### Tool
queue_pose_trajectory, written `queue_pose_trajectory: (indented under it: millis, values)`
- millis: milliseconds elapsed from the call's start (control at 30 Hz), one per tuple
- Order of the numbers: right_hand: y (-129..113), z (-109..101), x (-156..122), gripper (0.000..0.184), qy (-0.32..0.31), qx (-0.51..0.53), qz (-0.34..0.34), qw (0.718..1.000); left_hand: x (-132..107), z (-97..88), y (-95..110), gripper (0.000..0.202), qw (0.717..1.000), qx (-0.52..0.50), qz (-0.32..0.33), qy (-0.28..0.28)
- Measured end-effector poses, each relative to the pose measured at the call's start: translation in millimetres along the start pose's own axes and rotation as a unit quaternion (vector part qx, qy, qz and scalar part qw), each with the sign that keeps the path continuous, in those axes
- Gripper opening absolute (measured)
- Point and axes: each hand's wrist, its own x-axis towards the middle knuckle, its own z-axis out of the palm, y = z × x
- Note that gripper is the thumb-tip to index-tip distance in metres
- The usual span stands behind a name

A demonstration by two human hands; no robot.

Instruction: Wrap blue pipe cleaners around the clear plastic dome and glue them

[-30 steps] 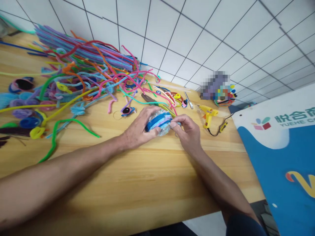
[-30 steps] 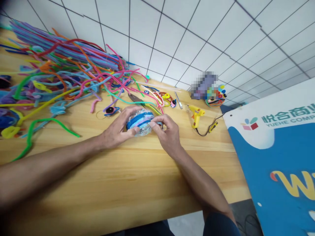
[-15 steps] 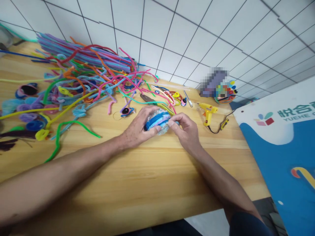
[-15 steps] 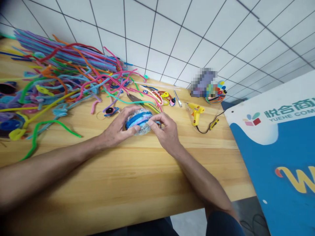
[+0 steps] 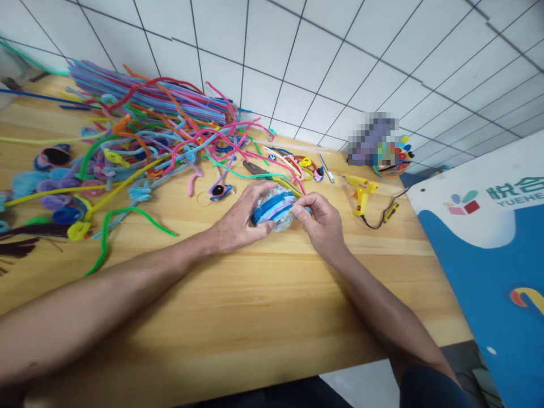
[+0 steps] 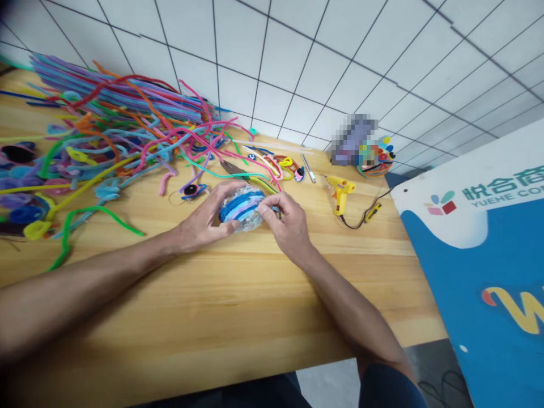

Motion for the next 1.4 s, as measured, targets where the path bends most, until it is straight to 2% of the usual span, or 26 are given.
queue_pose_trajectory:
  millis: [367, 733, 1033, 1233, 1400]
  values:
    - [5, 2, 0, 0.015, 0.012, -0.004, -0.011, 1.000, 2, 0.3, 1, 0.067, 1.000, -0.003, -0.006, 0.005]
    - [3, 1, 0, 0.015, -0.008, 0.030, -0.007, 0.999, 3, -0.1, 7, 0.061, 0.999, -0.021, -0.032, 0.021]
    - [-3, -4, 4, 0.013, 0.023, -0.058, -0.084, 0.995, 4, 0.6, 6, 0.061, 0.999, -0.026, -0.028, 0.025]
    - [-12, 1, -2, 0.011, 0.026, -0.056, -0.037, 0.997, 3, 0.5, 6, 0.060, 0.999, -0.017, -0.032, 0.026]
    - [-21, 4, -9, 0.008, 0.027, -0.084, -0.069, 0.994, 3, 3.0, 5, 0.059, 0.999, -0.007, -0.020, 0.041]
